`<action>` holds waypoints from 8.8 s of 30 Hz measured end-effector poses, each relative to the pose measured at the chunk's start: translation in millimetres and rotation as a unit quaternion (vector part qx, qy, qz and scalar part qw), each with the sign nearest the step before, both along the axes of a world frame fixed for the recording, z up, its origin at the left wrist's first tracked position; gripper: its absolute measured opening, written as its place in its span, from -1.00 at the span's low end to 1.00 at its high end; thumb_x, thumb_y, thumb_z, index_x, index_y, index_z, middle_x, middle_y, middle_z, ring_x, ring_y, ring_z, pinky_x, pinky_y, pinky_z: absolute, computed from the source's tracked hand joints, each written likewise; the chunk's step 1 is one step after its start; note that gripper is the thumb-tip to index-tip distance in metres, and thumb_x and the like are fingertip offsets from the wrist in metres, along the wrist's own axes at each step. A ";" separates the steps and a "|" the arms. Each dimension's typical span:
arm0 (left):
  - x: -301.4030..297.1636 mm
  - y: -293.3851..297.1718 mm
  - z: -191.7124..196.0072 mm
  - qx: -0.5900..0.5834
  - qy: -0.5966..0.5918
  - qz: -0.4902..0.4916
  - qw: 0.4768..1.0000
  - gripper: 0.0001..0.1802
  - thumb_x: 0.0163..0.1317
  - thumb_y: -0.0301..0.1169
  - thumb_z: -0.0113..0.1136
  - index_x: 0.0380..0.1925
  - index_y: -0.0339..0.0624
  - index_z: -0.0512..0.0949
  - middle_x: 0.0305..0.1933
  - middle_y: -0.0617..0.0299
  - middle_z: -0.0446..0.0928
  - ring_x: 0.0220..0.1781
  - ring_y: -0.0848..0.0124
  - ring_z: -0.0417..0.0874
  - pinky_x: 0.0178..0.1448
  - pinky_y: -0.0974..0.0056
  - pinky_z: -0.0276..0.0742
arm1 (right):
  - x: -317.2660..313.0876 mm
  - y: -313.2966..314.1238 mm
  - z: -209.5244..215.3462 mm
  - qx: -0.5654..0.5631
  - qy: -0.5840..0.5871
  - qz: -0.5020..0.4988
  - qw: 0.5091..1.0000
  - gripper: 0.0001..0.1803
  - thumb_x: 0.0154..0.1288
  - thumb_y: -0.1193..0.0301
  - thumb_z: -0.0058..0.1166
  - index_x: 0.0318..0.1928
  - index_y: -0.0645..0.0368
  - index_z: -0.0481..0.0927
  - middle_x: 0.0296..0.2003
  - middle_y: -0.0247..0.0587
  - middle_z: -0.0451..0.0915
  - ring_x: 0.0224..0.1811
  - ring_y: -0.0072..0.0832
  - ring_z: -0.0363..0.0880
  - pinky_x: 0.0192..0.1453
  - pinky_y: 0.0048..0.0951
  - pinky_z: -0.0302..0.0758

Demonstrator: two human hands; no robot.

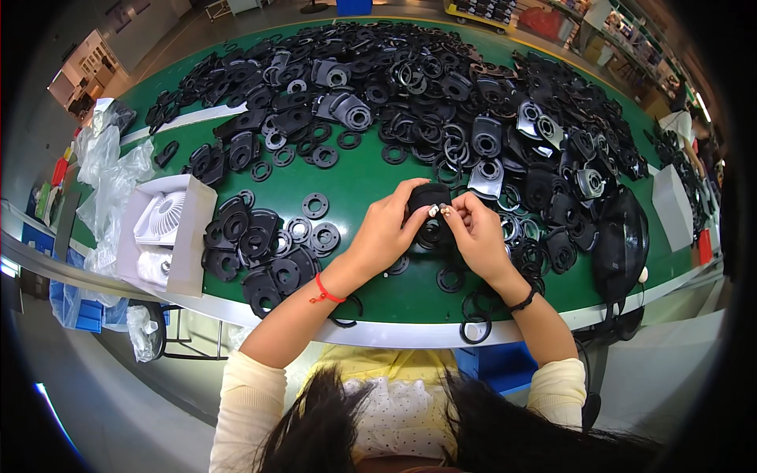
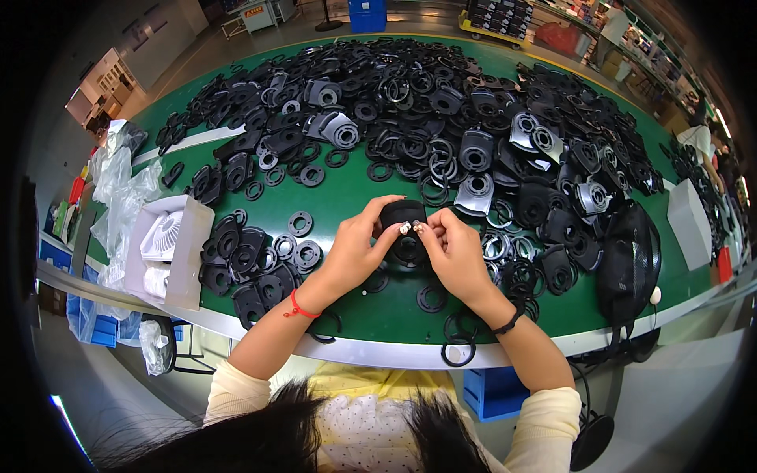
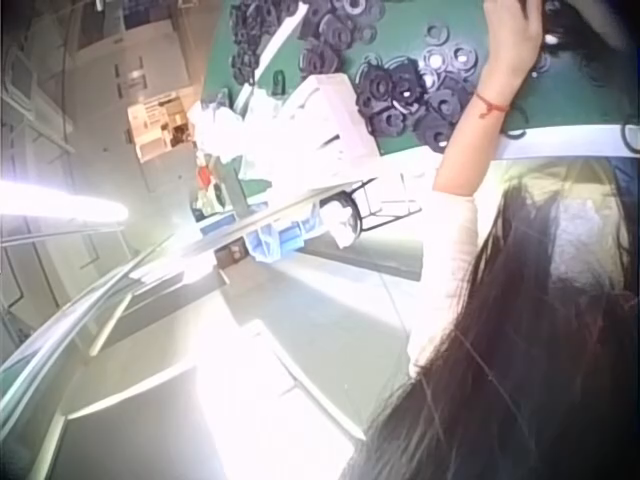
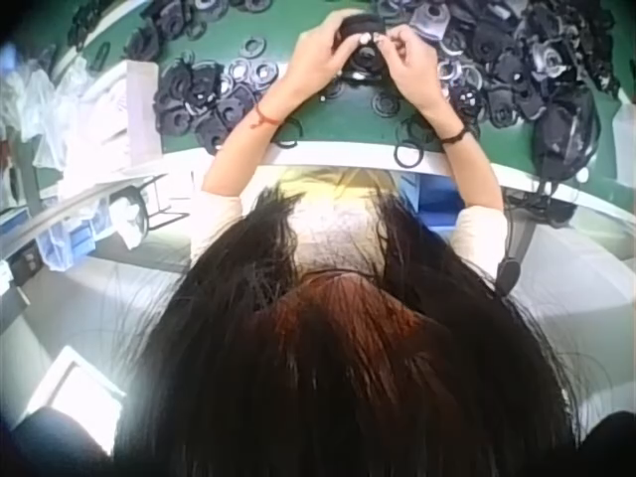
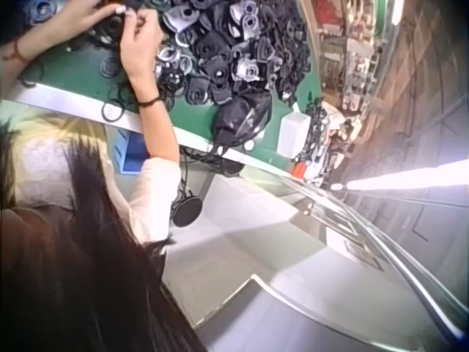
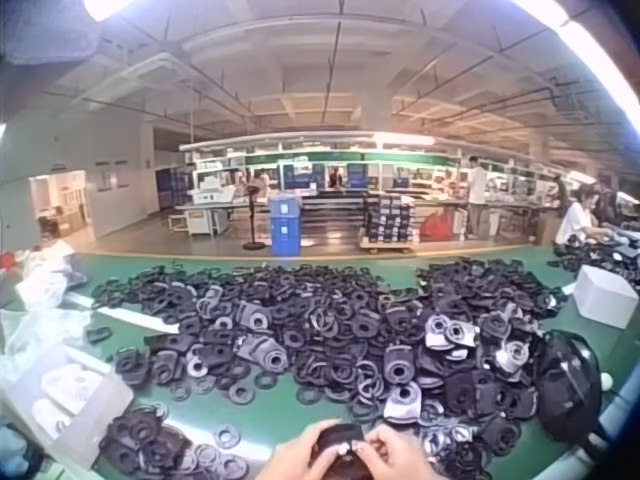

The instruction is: The person is manually assembling small black plastic components by fitting rings and parts into a housing on a production line.

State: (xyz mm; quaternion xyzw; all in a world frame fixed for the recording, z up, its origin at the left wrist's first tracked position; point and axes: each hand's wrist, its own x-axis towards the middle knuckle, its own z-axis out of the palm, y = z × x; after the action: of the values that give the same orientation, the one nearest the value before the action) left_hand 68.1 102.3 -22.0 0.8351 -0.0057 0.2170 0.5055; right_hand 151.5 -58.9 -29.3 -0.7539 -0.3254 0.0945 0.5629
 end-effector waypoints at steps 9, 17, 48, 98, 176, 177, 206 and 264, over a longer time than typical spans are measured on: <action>-1.3 -0.4 5.6 -0.077 0.031 0.011 0.997 -0.65 0.30 -0.46 0.14 0.07 -0.27 0.41 -0.32 0.11 0.60 -0.35 0.52 0.59 -0.24 0.37 0.53 | -5.5 -0.5 15.3 0.034 0.126 0.017 0.991 -0.88 0.38 0.48 0.01 -0.27 0.25 0.39 -0.54 -0.40 0.45 -0.59 -0.72 0.41 -0.53 -0.66 0.35; 4.6 11.3 -2.1 -0.162 0.026 -0.007 0.986 -0.80 0.33 -0.42 0.10 -0.18 -0.35 0.53 -0.39 0.16 0.61 -0.40 0.55 0.57 -0.32 0.42 0.46 | 0.4 -0.3 9.1 0.134 0.212 0.097 0.963 -0.82 0.39 0.53 -0.04 -0.09 0.31 0.30 -0.16 -0.11 0.48 -0.33 -0.49 0.63 -0.27 -0.49 0.67; 0.6 18.2 10.4 -0.078 0.013 -0.023 0.997 -0.77 0.28 -0.46 0.11 -0.08 -0.26 0.56 -0.33 0.12 0.63 -0.35 0.37 0.64 -0.18 0.34 0.55 | 57.9 -40.6 38.9 -0.083 0.226 0.222 0.945 -0.85 0.27 0.42 0.16 -0.19 0.19 0.55 -0.44 -0.48 0.50 -0.50 -0.79 0.37 -0.48 -0.70 0.29; -120.3 18.5 -3.4 0.348 0.163 0.084 0.920 -0.19 0.16 -0.19 0.25 0.36 -0.13 0.13 0.43 -0.14 0.04 0.48 -0.09 0.00 0.47 -0.21 -0.17 | -13.2 -8.1 35.7 -0.196 -0.098 0.254 0.942 -0.69 0.16 0.34 0.24 -0.13 0.22 0.56 -0.34 -0.17 0.50 -0.33 -0.35 0.56 -0.24 -0.41 0.51; -20.6 21.2 6.9 -0.361 0.220 -0.082 0.902 -0.63 0.40 -0.43 -0.02 0.17 -0.24 0.30 -0.06 0.12 0.57 -0.09 0.47 0.63 -0.04 0.36 0.62 | 0.5 -8.5 26.0 -0.047 -0.222 0.123 0.966 -0.60 0.03 0.68 0.06 -0.05 0.20 0.58 0.08 -0.10 0.49 -0.04 -0.30 0.58 0.01 -0.41 0.56; -20.5 23.6 3.5 -0.361 0.220 -0.081 0.902 -0.63 0.40 -0.43 -0.02 0.17 -0.24 0.30 -0.06 0.12 0.57 -0.09 0.47 0.63 -0.04 0.36 0.62 | 0.0 -8.5 28.9 -0.047 -0.216 0.147 0.964 -0.64 0.06 0.63 0.11 -0.06 0.18 0.58 0.09 -0.11 0.47 -0.01 -0.28 0.57 0.02 -0.38 0.55; -26.9 15.0 5.1 -0.116 0.184 -0.137 0.966 -0.45 0.36 -0.52 0.01 0.32 -0.17 0.13 -0.10 0.11 0.62 -0.13 0.53 0.60 -0.07 0.44 0.51 | -3.7 -8.4 32.0 -0.070 -0.145 0.189 0.969 -0.53 0.13 0.45 0.27 0.09 0.16 0.51 -0.05 -0.15 0.56 -0.50 -0.52 0.52 -0.39 -0.54 0.50; -23.0 16.4 -2.5 -0.177 0.164 -0.126 0.962 -0.56 0.34 -0.47 0.07 0.20 -0.26 0.29 -0.23 0.29 0.49 -0.19 0.58 0.52 -0.09 0.44 0.47 | -7.8 -4.8 13.1 -0.055 0.183 0.164 0.968 -0.67 0.42 0.26 -0.03 -0.29 0.31 0.59 -0.45 -0.30 0.61 -0.44 -0.64 0.53 -0.39 -0.58 0.51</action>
State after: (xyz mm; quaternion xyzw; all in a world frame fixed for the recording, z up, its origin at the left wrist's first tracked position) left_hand 45.1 118.7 -24.5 0.7488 0.0106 0.0094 0.6627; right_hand 143.7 -63.6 -16.2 -0.6897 -0.3310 0.3395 0.5472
